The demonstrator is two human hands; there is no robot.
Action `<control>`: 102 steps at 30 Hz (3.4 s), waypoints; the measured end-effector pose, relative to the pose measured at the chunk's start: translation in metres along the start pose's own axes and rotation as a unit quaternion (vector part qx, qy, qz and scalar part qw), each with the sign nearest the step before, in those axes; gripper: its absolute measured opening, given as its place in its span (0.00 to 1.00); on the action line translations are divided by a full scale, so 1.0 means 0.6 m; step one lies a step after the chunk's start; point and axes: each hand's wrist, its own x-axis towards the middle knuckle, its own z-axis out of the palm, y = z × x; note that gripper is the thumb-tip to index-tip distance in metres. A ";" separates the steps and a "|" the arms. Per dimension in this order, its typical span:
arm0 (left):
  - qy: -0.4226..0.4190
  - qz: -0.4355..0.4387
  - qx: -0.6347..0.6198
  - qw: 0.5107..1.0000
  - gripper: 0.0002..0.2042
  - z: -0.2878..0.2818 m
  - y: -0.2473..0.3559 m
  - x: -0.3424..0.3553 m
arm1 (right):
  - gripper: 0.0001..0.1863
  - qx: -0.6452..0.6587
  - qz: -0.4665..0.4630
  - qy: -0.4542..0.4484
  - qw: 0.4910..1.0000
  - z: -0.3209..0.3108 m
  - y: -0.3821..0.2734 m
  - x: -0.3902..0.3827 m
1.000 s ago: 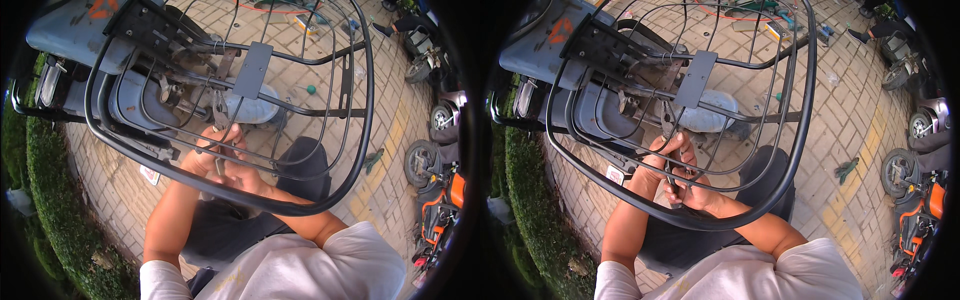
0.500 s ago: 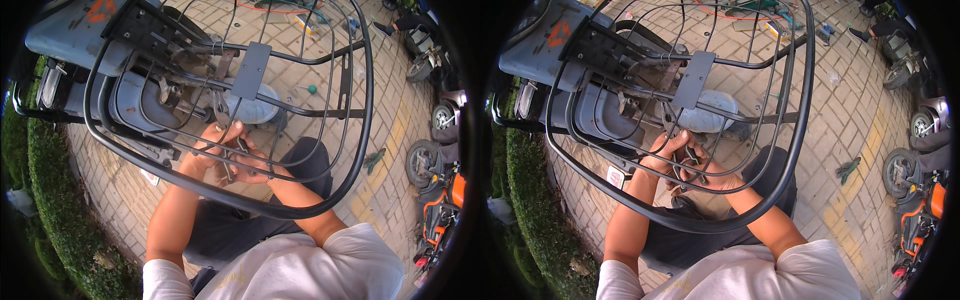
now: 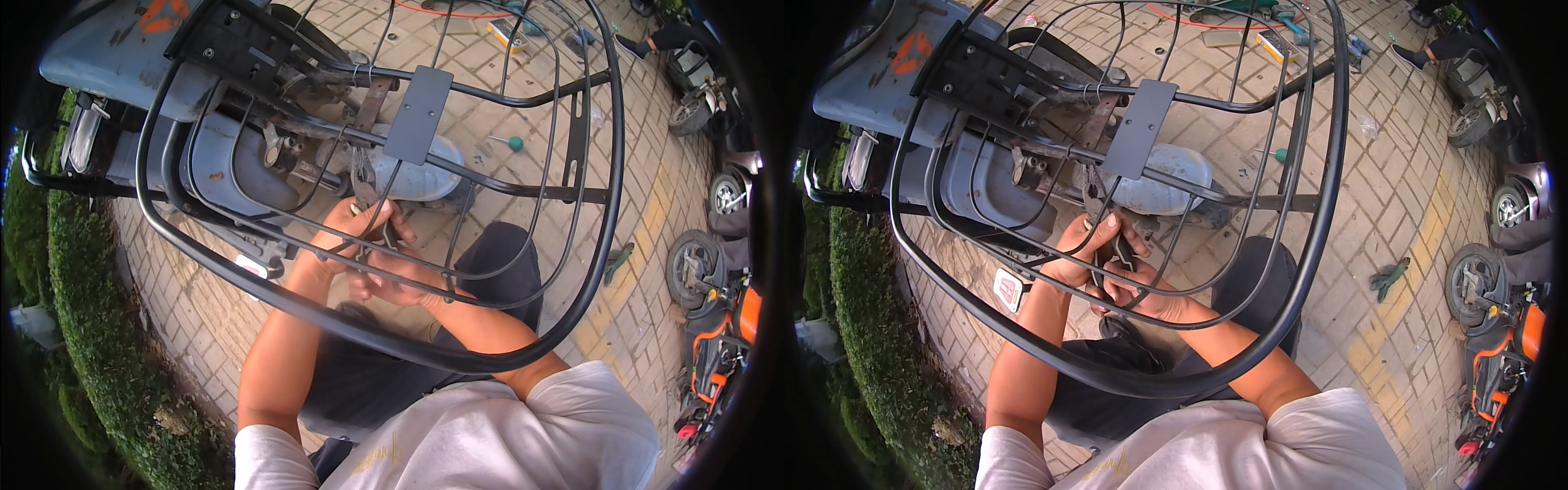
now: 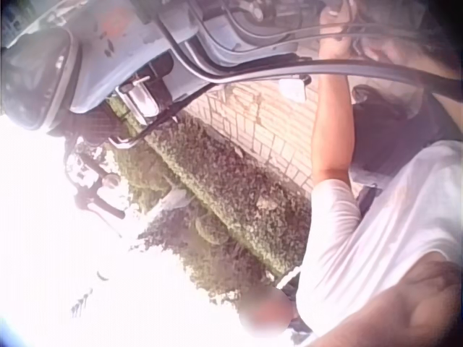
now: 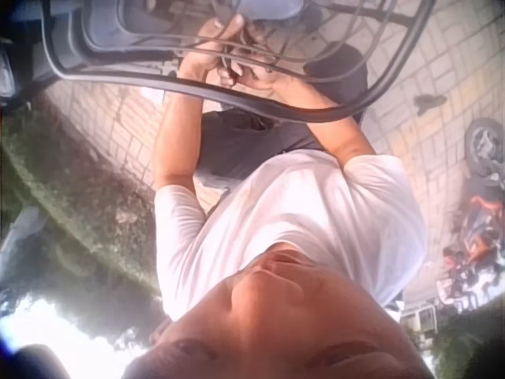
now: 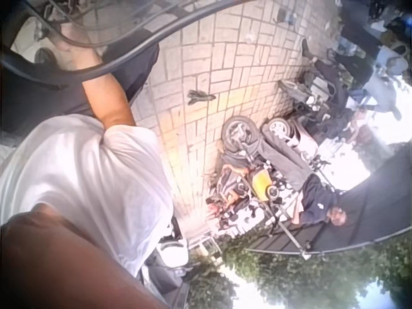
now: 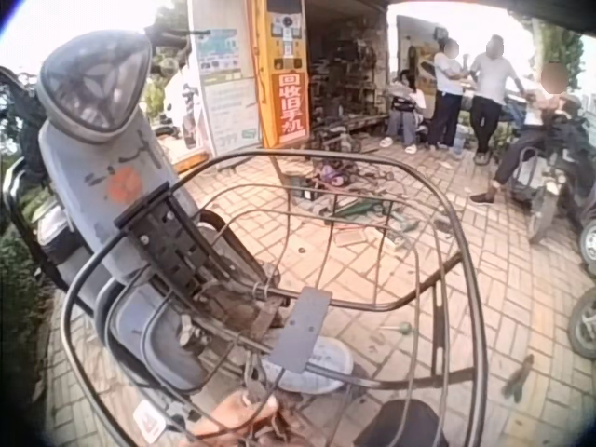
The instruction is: The person uses a screwdriver and pliers to adjust and secure the front basket of a scooter. They tighten fasteners and manipulate the basket frame to ensure it is properly attached.
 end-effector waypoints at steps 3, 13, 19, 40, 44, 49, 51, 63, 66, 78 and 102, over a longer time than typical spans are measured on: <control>0.012 0.035 0.009 0.999 0.24 -0.009 -0.020 0.013 | 0.20 -0.041 -0.064 0.095 0.993 0.029 -0.004 0.004; 0.124 0.139 0.070 0.980 0.22 -0.012 -0.068 0.058 | 0.14 -0.569 -0.187 0.302 0.741 -0.011 -0.082 -0.004; 0.151 0.158 0.047 0.975 0.23 0.008 -0.075 0.075 | 0.11 -0.774 -0.253 0.270 0.513 -0.018 -0.139 -0.016; 0.116 0.160 -0.167 0.966 0.12 0.113 -0.034 0.106 | 0.10 -0.815 -0.108 0.217 0.527 0.030 -0.236 -0.067; 0.204 0.238 -0.278 0.908 0.06 0.147 -0.046 0.132 | 0.10 -0.847 -0.211 0.261 0.413 0.020 -0.190 -0.066; 0.223 0.187 -0.316 0.903 0.09 0.145 -0.044 0.125 | 0.14 -0.855 -0.163 0.317 0.376 0.028 -0.144 -0.066; 0.235 0.181 -0.295 0.908 0.08 0.146 -0.040 0.118 | 0.16 -0.831 -0.199 0.251 0.455 0.025 -0.153 -0.075; 0.305 0.208 -0.334 0.867 0.08 0.184 -0.023 0.141 | 0.13 -0.831 -0.158 0.175 0.504 0.018 -0.226 -0.068; 0.259 0.203 -0.339 0.881 0.10 0.178 -0.033 0.147 | 0.10 -0.859 -0.260 0.193 0.396 -0.003 -0.202 -0.060; 0.047 0.237 -0.304 0.921 0.13 0.109 -0.076 0.125 | 0.25 -0.204 0.173 0.062 0.962 -0.036 -0.255 -0.120; 0.313 0.226 -0.138 0.912 0.14 0.127 -0.083 0.101 | 0.17 -0.618 0.062 0.132 0.773 0.036 -0.207 -0.070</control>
